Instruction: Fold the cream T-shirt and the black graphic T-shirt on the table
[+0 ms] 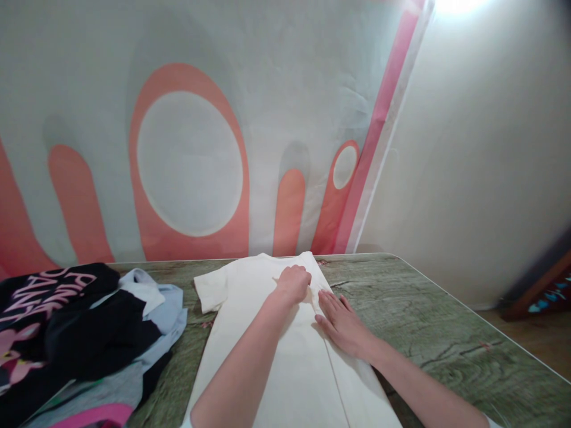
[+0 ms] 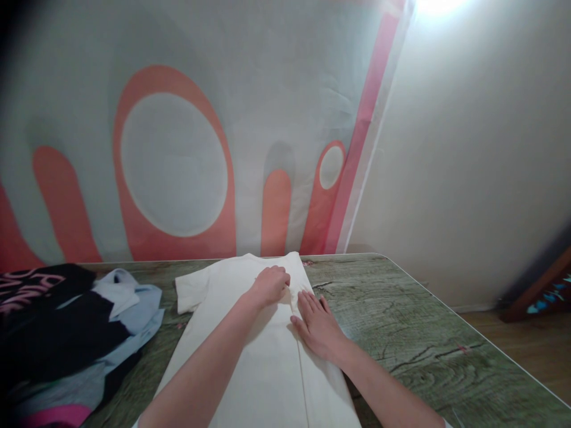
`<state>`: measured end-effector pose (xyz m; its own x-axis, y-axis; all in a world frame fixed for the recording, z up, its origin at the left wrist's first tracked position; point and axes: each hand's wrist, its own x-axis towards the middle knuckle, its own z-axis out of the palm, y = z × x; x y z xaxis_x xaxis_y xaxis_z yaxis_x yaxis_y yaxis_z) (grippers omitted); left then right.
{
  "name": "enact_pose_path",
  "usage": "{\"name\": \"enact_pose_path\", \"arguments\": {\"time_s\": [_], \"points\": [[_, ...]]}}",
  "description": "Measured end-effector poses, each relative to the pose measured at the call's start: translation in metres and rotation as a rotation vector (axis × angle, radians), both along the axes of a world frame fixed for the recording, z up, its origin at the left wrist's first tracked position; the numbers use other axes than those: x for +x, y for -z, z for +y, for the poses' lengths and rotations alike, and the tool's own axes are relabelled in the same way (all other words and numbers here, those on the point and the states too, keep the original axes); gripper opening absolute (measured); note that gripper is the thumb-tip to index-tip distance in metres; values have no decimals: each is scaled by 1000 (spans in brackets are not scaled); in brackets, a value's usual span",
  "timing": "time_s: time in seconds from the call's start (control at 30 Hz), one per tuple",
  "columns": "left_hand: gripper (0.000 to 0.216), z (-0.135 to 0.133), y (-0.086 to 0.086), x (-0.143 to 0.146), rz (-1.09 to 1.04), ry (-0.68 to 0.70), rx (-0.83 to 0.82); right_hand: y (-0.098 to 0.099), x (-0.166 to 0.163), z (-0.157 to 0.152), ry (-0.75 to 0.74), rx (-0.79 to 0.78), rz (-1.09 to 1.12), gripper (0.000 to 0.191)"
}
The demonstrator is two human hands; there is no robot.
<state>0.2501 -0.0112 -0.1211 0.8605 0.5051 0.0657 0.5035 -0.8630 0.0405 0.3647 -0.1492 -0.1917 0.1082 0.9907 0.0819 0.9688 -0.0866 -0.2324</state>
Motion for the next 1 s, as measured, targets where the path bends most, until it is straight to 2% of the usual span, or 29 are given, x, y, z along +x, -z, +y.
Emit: {"name": "enact_pose_path", "arguments": {"time_s": [0.1,0.2,0.4,0.63,0.8,1.0], "points": [[21,-4,-2,-2,84,-39,-43,0,1,0,-1,5,-11,63],[28,-4,-4,-8,135,-23,-105,0,2,-2,-23,7,-30,61],[32,3,-9,-10,26,13,-141,-5,-2,-5,-39,56,-76,56],[22,3,7,-7,-16,106,-222,-14,-19,-8,-42,232,-37,43],[21,5,16,-6,-26,94,-243,-11,-17,-5,-52,212,24,41],[18,7,12,-12,16,72,-278,-10,-15,-4,-50,202,22,39]]}}
